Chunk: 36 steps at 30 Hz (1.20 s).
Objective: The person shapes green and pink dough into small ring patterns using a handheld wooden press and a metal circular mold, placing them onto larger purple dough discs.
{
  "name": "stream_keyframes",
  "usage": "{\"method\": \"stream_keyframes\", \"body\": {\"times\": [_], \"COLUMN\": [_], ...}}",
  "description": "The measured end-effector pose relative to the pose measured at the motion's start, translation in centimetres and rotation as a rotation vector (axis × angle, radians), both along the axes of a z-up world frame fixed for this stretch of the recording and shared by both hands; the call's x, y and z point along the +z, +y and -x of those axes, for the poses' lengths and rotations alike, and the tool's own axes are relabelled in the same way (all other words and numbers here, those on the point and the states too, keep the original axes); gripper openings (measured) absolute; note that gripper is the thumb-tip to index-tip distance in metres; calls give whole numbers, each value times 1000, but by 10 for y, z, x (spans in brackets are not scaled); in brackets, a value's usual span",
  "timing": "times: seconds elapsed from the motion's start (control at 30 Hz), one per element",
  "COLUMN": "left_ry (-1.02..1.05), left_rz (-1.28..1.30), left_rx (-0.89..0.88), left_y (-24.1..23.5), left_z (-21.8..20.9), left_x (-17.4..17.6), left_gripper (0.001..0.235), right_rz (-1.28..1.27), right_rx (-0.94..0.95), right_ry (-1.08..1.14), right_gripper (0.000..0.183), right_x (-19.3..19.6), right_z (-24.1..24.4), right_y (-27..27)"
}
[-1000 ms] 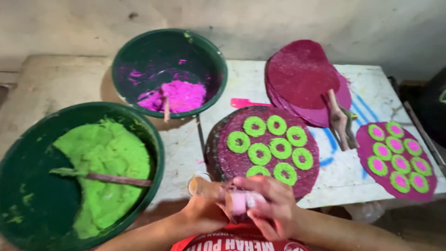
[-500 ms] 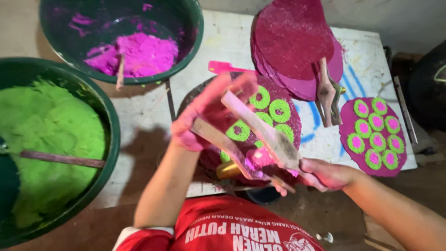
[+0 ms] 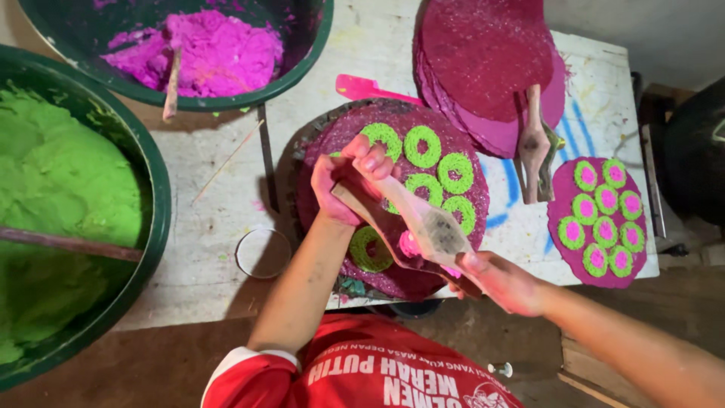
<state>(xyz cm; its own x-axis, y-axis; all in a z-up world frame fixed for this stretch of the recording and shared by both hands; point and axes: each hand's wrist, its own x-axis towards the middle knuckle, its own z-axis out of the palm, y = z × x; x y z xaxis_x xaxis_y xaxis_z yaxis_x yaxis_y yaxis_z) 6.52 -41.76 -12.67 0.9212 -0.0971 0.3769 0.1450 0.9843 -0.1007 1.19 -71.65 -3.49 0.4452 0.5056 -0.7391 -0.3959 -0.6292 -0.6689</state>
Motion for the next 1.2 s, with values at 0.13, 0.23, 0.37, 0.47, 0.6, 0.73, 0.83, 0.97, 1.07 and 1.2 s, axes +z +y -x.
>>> {"method": "stream_keyframes", "body": {"times": [0.13,0.23,0.37,0.47,0.6,0.73,0.83,0.97,1.07,1.2], "left_ry": [-49,-51,3,-54,-171,-100,-60,-57,-77,-4], "left_rz": [-17,-14,32,-10,-207,-184,-24,-21,-42,-47], "left_rx": [-16,-2,-1,-38,-1,31,-14,-17,-21,-19], "left_y": [9,9,5,12,31,13,3,8,12,9], "left_z": [0,2,3,-8,-20,-36,-56,-73,-76,-71], "left_x": [-11,-11,4,22,49,56,45,15,-2,-6], "left_gripper": [31,32,38,37,32,32,32,30,31,32], "right_rz": [-142,-113,0,-155,-173,-154,-42,21,-31,28], "right_rx": [-89,-118,-36,-25,63,128,43,-63,-95,-81], "right_ry": [-62,38,-8,-113,-105,-84,-160,-210,-153,-74], "right_gripper": [74,73,72,72,78,94,93,83,81,79], "right_x": [-13,-12,-8,-7,10,30,13,-24,-35,-37], "right_z": [12,11,0,-4,-24,-46,-57,-61,-58,-64], "right_y": [7,6,6,14,18,-11,-16,-1,4,-6]}}
